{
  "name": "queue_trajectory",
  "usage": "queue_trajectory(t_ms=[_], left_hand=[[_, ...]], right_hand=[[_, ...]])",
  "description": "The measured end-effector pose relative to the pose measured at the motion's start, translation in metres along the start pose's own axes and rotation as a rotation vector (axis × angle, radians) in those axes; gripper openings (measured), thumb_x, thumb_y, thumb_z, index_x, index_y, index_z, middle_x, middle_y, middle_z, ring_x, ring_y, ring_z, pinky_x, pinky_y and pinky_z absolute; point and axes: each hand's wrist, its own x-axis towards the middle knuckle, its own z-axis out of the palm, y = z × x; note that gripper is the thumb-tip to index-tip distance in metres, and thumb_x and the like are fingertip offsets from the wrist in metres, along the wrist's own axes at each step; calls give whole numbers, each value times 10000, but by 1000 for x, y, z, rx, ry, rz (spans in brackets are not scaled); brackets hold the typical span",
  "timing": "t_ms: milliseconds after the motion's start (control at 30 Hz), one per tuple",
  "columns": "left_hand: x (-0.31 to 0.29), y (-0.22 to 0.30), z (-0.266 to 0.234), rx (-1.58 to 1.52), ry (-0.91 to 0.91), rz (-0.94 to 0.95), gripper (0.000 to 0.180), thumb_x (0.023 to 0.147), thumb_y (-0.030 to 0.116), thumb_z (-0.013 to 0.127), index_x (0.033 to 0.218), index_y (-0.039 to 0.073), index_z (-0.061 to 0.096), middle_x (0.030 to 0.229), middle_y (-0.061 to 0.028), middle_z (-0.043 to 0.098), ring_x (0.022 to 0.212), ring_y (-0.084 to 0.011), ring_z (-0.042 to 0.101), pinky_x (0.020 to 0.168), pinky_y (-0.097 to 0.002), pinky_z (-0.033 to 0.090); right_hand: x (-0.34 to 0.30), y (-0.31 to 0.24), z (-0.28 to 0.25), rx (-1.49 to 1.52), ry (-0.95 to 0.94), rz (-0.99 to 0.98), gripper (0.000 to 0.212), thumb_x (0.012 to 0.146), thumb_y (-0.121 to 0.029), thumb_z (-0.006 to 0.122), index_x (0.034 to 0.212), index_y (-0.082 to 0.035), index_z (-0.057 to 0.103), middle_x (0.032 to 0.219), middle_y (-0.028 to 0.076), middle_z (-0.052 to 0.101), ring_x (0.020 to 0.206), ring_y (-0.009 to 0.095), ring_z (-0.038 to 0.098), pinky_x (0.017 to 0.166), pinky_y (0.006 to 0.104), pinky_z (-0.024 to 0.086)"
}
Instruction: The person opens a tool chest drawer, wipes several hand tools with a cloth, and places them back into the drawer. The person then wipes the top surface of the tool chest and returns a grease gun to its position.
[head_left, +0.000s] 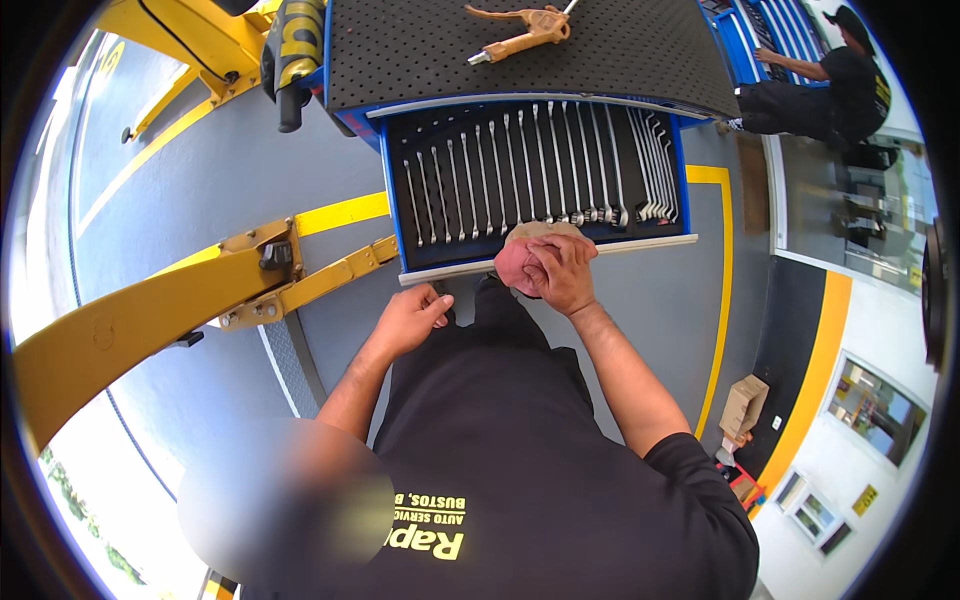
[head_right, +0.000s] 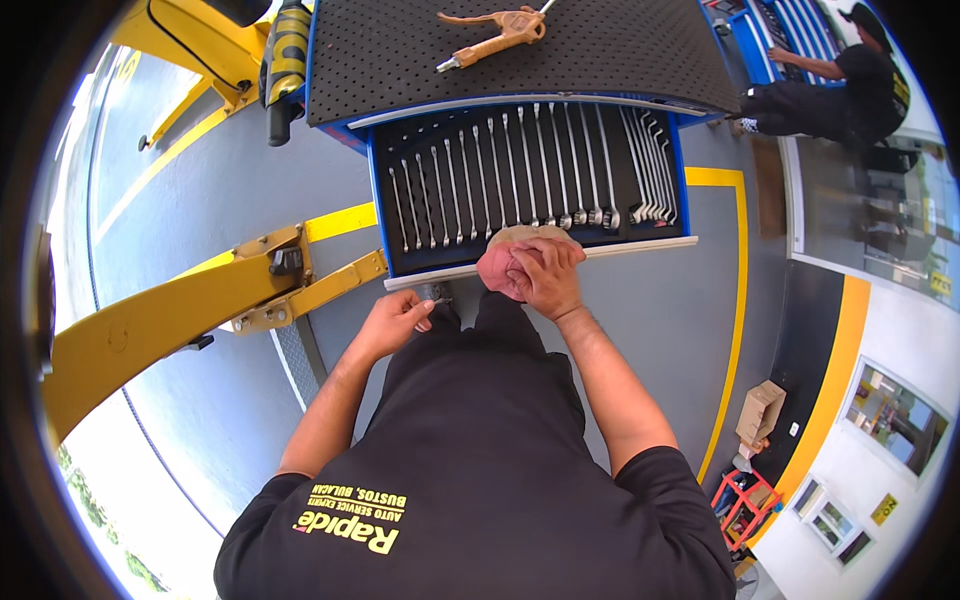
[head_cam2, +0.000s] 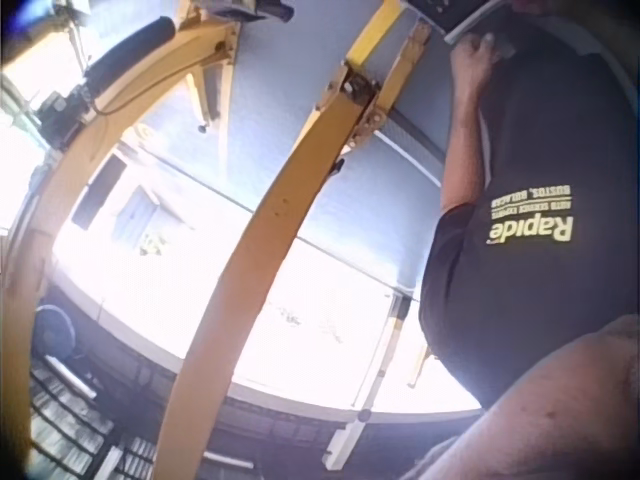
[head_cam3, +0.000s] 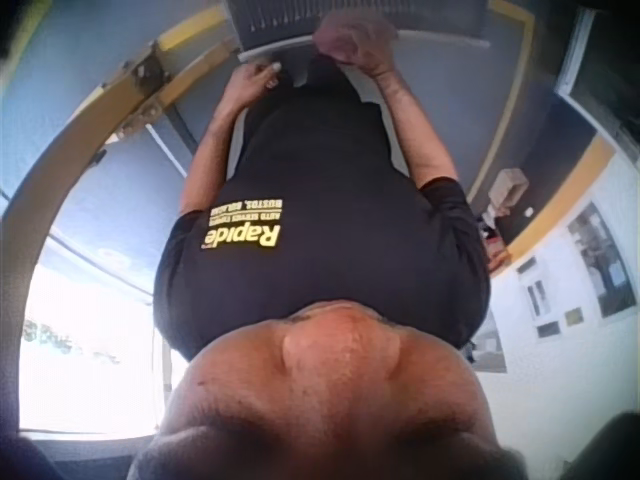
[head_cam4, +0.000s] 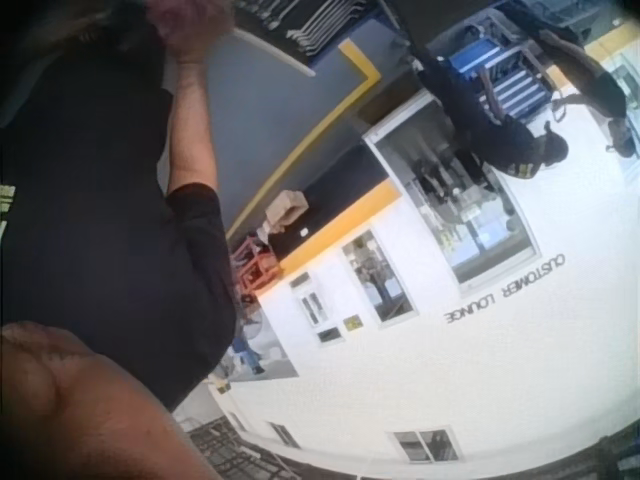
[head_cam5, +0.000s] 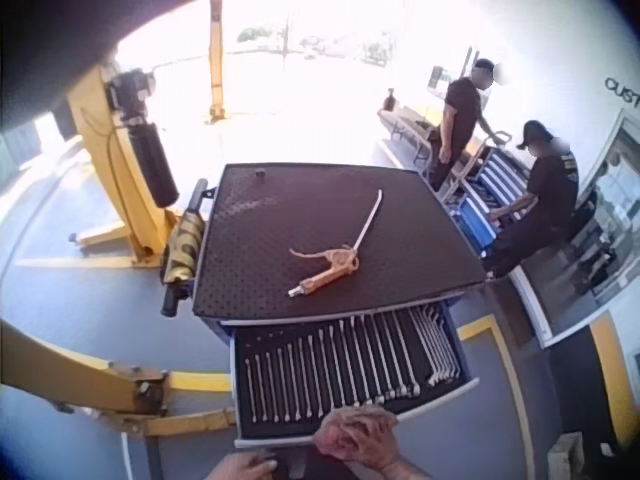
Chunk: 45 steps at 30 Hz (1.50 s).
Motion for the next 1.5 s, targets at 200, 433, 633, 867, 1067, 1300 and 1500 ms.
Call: queue_trajectory(t_ms=[200,433,633,867,1067,1300,1500], left_hand=[[15,64,-8,331,250,545,243,960,216,752,1050,12,657,1057,-162,699,998,-326,682,875,-422,546],[74,50,52,369,440,874,478,1002,345,658,1337,11,587,1276,-177,651,1197,-405,607,1070,-507,462],[63,35,23,976,271,864,321,942,310,679,1192,109,670,1109,-53,671,1054,-269,654,919,-446,501],[41,17,-22,1096,249,874,228,910,221,667,1114,122,686,1038,-75,629,1024,-289,633,874,-442,487],[83,71,56,1063,161,967,171,911,218,650,1056,133,681,1046,-99,643,1020,-309,643,870,-453,490],[159,150,168,1103,156,1018,232,939,230,656,1151,136,665,1132,-99,660,1117,-305,638,934,-464,500],[202,158,122,1068,268,1248,272,949,213,653,1221,202,657,1181,-59,624,1151,-273,608,996,-438,491]], right_hand=[[25,-57,33,84,-84,65,394,841,-331,818,1197,-217,693,1201,13,629,1137,261,611,988,478,426],[37,-61,49,323,-116,62,485,769,-269,873,1199,-178,669,1231,60,624,1142,294,624,1013,502,449],[-70,23,-54,-152,24,440,457,808,-170,843,1210,-123,630,1302,146,586,1233,386,566,1044,530,430],[-165,13,-98,-54,198,1026,340,885,-73,745,1203,-60,625,1260,122,596,1213,321,593,1001,459,491],[-183,-8,-75,183,233,1201,264,909,-44,719,1165,-43,655,1195,114,634,1132,267,655,927,411,547],[-89,-2,-82,328,95,998,241,903,-66,720,1136,-29,674,1173,129,647,1125,286,666,945,408,546],[-128,-4,-87,289,55,1010,264,900,-83,729,1148,-14,667,1161,130,651,1113,296,668,966,418,541]])
